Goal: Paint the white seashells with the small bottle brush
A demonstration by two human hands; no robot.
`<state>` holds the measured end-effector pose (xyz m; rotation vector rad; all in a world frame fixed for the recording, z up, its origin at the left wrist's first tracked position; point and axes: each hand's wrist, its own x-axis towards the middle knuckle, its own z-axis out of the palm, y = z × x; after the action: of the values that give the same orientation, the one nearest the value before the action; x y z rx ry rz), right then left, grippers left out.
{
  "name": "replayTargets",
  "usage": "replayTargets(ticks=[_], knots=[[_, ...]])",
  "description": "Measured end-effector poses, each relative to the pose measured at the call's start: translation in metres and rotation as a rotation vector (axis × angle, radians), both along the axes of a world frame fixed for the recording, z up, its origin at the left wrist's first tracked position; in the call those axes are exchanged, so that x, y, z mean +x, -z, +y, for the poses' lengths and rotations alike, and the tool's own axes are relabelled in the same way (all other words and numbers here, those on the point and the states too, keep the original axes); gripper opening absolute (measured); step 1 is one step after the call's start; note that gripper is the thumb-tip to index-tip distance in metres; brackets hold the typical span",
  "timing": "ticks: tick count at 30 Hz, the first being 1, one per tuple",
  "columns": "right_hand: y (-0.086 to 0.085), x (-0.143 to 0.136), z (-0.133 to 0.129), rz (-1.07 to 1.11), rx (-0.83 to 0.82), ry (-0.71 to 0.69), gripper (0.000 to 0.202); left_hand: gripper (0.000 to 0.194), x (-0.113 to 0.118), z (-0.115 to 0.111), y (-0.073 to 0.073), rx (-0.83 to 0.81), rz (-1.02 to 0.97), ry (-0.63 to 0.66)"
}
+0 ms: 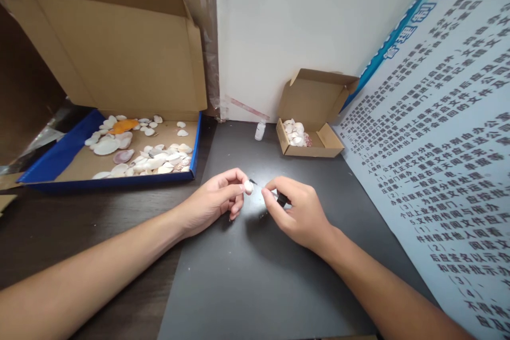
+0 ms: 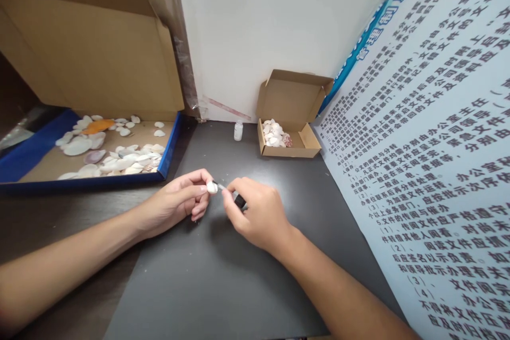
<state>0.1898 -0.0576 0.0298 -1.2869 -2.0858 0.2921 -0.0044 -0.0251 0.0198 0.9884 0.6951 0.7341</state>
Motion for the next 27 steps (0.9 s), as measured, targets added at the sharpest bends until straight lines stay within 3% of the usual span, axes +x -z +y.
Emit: replayTargets(ticks=[2,6,17,27], knots=[[0.0001,-0.0001,0.0002,-0.013,-0.011,-0.028,0.020,0.017,0.0005,-0.0002,-0.0001,0.007,0.006,-0.006],[-0.0007,0.0004,0.0016,-0.056,-0.019,0.048,0.021,0.017,0.0014,-0.0004,-0.0001,0.032,0.020,-0.012],[-0.0015,0.0015,0.0003,-0.061,0.019,-0.029,0.022,0.012,0.0005,0.0004,-0.0002,-0.034,0.030,-0.009],[-0.0007,0.0031,0.0009,-0.112,0.011,0.015,0.021,0.009,0.0009,0.0007,0.0005,-0.047,0.007,0.005]])
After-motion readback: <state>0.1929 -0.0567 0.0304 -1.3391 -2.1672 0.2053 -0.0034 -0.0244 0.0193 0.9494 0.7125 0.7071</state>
